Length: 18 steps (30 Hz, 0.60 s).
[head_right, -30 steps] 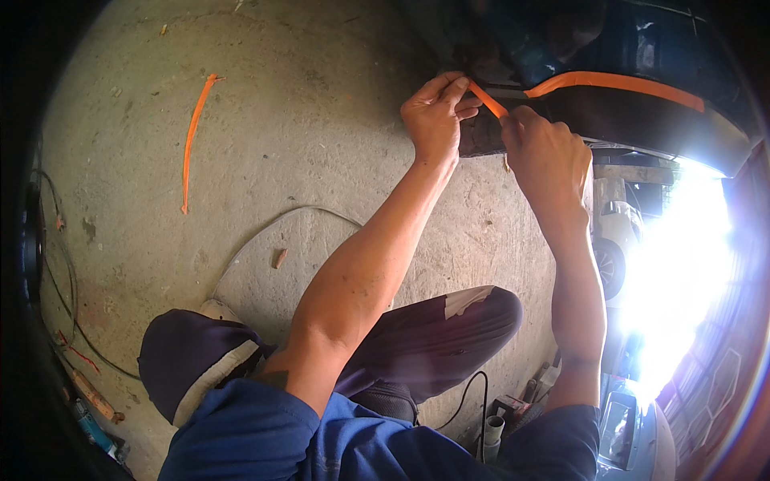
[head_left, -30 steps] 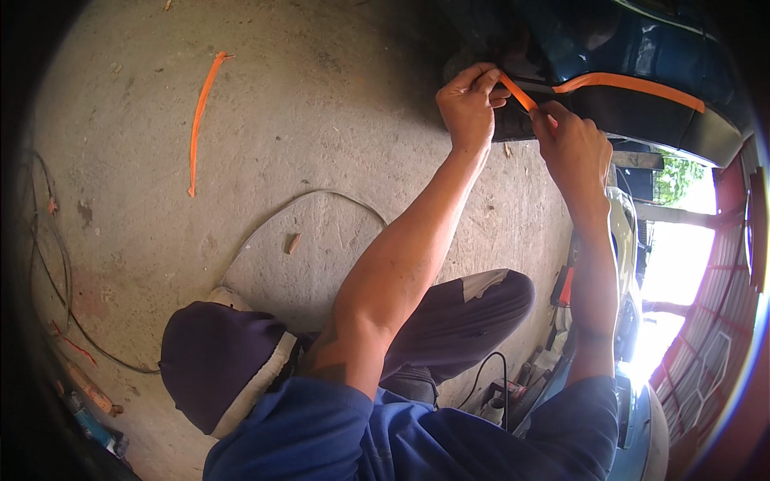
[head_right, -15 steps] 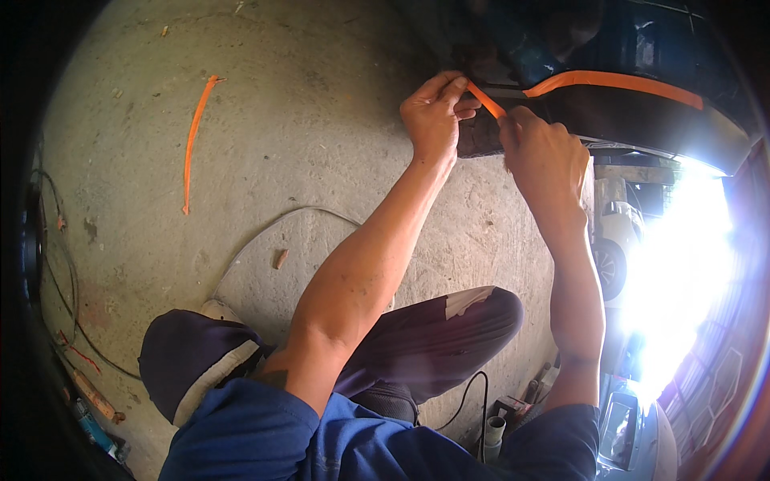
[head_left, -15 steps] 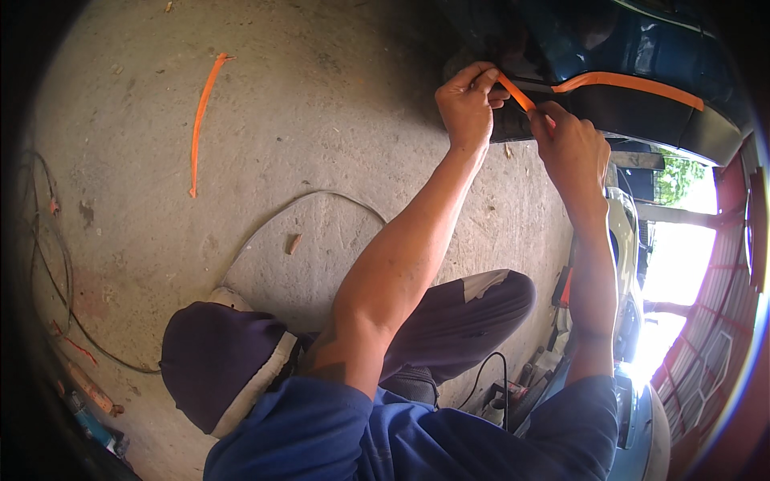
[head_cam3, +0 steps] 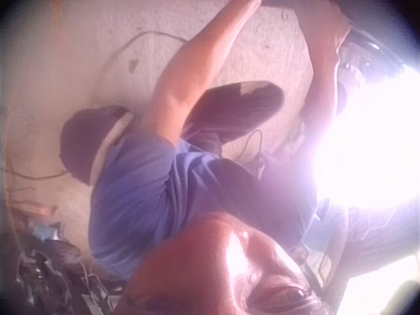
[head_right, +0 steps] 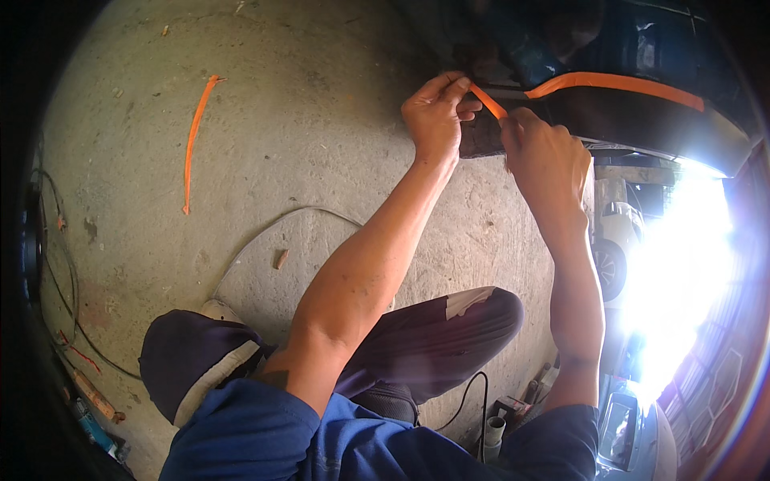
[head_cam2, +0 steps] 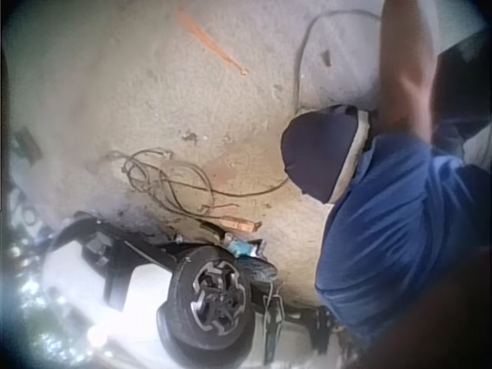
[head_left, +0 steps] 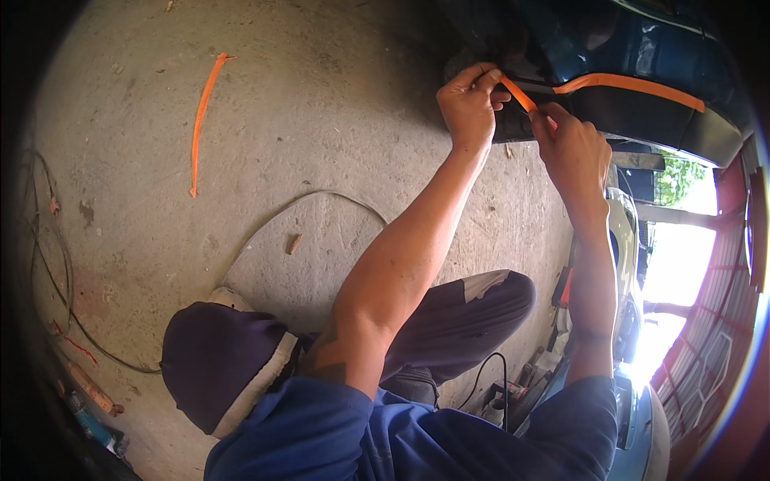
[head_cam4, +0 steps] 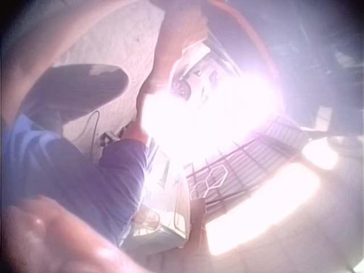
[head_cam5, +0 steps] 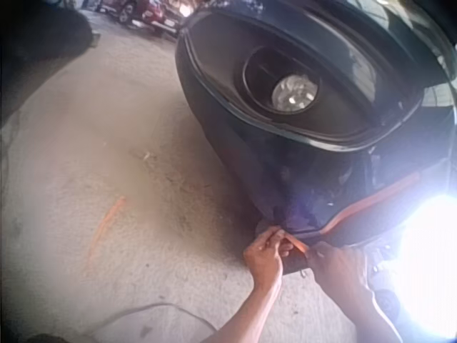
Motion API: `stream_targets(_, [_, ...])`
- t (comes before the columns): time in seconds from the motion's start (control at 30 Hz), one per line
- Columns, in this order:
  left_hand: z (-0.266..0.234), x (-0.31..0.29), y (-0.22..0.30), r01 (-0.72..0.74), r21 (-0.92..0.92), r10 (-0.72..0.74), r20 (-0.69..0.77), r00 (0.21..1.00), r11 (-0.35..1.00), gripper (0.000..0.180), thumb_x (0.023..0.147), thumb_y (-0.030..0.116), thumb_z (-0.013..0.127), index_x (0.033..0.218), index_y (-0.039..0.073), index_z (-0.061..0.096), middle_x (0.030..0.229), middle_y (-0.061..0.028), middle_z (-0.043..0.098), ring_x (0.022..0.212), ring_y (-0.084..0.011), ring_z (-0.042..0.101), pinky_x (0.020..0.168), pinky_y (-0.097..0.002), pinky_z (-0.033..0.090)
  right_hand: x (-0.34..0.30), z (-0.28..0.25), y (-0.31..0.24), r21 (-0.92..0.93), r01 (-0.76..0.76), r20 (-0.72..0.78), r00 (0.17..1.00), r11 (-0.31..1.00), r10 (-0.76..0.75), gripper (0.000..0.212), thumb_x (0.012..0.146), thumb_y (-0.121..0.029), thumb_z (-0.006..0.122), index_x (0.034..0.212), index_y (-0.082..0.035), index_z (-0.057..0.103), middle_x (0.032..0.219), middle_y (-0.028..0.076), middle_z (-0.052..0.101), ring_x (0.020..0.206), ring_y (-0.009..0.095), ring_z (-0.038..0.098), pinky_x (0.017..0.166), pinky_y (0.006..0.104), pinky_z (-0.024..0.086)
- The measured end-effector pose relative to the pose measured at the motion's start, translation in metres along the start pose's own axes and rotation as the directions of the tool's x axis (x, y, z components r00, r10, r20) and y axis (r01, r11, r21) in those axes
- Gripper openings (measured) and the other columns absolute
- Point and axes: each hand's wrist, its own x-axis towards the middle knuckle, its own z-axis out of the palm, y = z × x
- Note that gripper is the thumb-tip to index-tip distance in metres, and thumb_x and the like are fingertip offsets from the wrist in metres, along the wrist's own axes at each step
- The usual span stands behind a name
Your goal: The person kneels beside a dark car and applies orange tape along the lower edge of the front bumper. They smooth the tape with their fingers and press it firmly to the surface.
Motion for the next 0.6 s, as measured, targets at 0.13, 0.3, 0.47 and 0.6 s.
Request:
stream_targets(0.13, [0.0, 0.0, -0.001, -0.014, -0.004, 0.014, 0.003, 1.0, 1.0, 0.015, 0.099, 0.003, 0.081, 0.113, -0.004, 0.08, 0.096, -0.0107, 0.081, 0.068, -0.0171, 0.077, 0.056, -0.0251, 0.059, -0.002, 0.001, 0.001, 0.002, 0.013, -0.026, 1.0, 1.0, -0.013, 0.028, 0.109, -0.044, 0.066, 0.119, -0.023, 0.082, 0.081, 0.014, 0.08, 0.076, 0.039, 0.079, 0.071, 0.0499, 0.06])
stream_targets(0.3, [0.0, -0.001, 0.001, 0.007, 0.015, -0.007, -0.005, 1.0, 1.0, 0.015, 0.099, 0.003, 0.081, 0.113, -0.004, 0.08, 0.098, -0.011, 0.08, 0.07, -0.0175, 0.078, 0.057, -0.0257, 0.058, -0.005, 0.006, 0.001, -0.085, 0.066, -0.071, 0.995, 0.994, -0.072, 0.026, 0.109, -0.043, 0.066, 0.117, -0.023, 0.082, 0.081, 0.014, 0.08, 0.076, 0.038, 0.079, 0.068, 0.0482, 0.06])
stream_targets(0.47, [0.0, -0.001, 0.0, -0.021, 0.02, 0.022, -0.073, 0.997, 1.0, 0.02, 0.099, 0.006, 0.081, 0.115, -0.002, 0.072, 0.104, -0.0113, 0.077, 0.073, -0.0203, 0.077, 0.06, -0.029, 0.06, -0.003, 0.008, 0.005, -0.013, 0.033, -0.065, 0.997, 0.999, -0.034, 0.026, 0.109, -0.043, 0.067, 0.116, -0.023, 0.082, 0.081, 0.013, 0.08, 0.076, 0.037, 0.079, 0.068, 0.0478, 0.06])
stream_targets(0.6, [-0.001, 0.011, 0.0, 0.156, -0.071, -0.158, -0.021, 0.987, 0.985, 0.026, 0.099, 0.009, 0.081, 0.117, 0.002, 0.064, 0.105, -0.0107, 0.073, 0.08, -0.0214, 0.075, 0.067, -0.0337, 0.063, -0.003, 0.011, 0.005, -0.029, 0.121, -0.213, 0.969, 0.992, -0.125, 0.021, 0.106, -0.037, 0.069, 0.105, -0.019, 0.08, 0.07, 0.016, 0.074, 0.066, 0.038, 0.076, 0.059, 0.0482, 0.058])
